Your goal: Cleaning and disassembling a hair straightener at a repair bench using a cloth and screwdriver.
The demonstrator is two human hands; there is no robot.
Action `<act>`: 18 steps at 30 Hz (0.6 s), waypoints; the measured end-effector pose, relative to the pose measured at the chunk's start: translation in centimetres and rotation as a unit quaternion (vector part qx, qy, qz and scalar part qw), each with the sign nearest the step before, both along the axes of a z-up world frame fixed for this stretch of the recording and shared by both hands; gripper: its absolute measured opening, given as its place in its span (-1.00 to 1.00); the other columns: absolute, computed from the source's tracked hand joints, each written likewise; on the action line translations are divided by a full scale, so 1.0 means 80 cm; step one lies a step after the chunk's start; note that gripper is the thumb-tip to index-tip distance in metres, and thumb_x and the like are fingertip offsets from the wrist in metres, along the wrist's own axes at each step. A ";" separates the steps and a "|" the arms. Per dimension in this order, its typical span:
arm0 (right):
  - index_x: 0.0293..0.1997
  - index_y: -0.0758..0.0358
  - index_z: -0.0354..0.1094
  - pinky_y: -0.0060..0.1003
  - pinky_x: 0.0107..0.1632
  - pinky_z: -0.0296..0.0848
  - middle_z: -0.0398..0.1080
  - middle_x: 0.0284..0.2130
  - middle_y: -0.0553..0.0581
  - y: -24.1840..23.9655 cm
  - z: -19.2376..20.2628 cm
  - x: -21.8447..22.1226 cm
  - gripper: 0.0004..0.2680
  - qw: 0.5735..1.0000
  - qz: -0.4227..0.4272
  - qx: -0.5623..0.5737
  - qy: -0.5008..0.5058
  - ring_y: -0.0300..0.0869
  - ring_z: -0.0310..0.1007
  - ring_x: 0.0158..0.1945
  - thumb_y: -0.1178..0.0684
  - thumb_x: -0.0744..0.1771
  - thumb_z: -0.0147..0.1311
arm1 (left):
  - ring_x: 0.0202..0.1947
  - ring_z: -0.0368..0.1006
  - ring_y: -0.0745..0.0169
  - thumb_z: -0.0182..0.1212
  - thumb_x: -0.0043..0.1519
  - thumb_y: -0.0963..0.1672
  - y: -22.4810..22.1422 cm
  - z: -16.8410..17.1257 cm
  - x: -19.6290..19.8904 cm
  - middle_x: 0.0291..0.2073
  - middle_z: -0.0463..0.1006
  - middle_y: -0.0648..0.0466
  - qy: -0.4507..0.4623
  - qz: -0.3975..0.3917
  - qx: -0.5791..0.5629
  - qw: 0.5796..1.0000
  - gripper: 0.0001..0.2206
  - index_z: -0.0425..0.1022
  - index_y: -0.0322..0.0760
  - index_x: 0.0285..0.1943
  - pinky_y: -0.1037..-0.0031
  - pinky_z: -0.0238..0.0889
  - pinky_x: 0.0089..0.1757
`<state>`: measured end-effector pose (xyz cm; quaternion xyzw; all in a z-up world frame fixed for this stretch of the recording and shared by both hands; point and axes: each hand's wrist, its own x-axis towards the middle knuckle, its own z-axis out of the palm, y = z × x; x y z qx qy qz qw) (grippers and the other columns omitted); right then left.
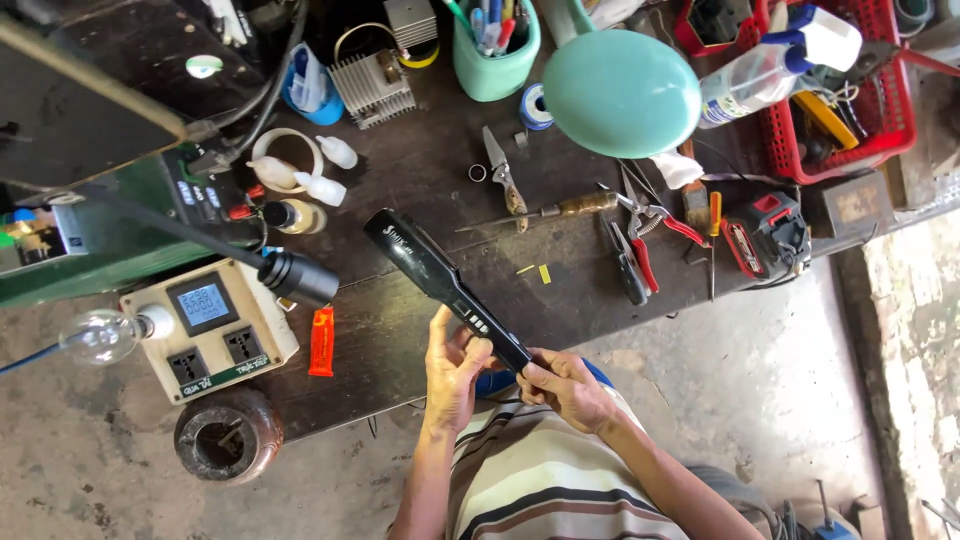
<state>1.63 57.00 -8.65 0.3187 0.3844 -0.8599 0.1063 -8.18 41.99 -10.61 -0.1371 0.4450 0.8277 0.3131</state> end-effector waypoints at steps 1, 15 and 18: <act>-0.17 0.51 0.42 -0.25 -0.33 0.39 0.26 -0.53 0.24 0.000 -0.001 0.001 -0.91 1.000 -0.002 -0.014 -0.004 -0.14 0.20 -0.51 0.23 0.38 0.05 | -0.26 0.57 0.27 0.25 0.19 -0.31 0.001 0.006 -0.002 -0.02 0.58 -0.16 0.000 -0.006 0.001 1.000 -0.32 0.15 -0.01 0.51 0.43 0.60 -0.33; 0.20 0.43 0.32 -0.28 -0.19 0.54 0.52 -0.34 0.23 -0.007 0.055 -0.027 -0.63 0.982 0.173 0.046 -0.054 -0.11 0.52 -0.33 -0.05 0.34 0.06 | -0.30 0.43 0.26 0.33 0.18 -0.12 -0.016 0.048 -0.021 -0.19 0.51 -0.01 0.026 -0.073 -0.058 0.995 -0.32 0.14 -0.21 0.51 0.37 0.45 -0.21; 0.32 0.24 0.28 -0.29 0.02 0.56 0.56 -0.14 0.13 -0.017 0.062 -0.040 -0.54 0.946 0.240 0.189 -0.104 -0.18 0.57 -0.10 -0.08 0.28 0.16 | -0.18 0.45 0.27 0.34 0.13 -0.12 -0.013 0.054 -0.017 -0.14 0.52 0.00 0.039 -0.068 -0.153 0.985 -0.36 0.20 -0.17 0.43 0.38 0.45 -0.11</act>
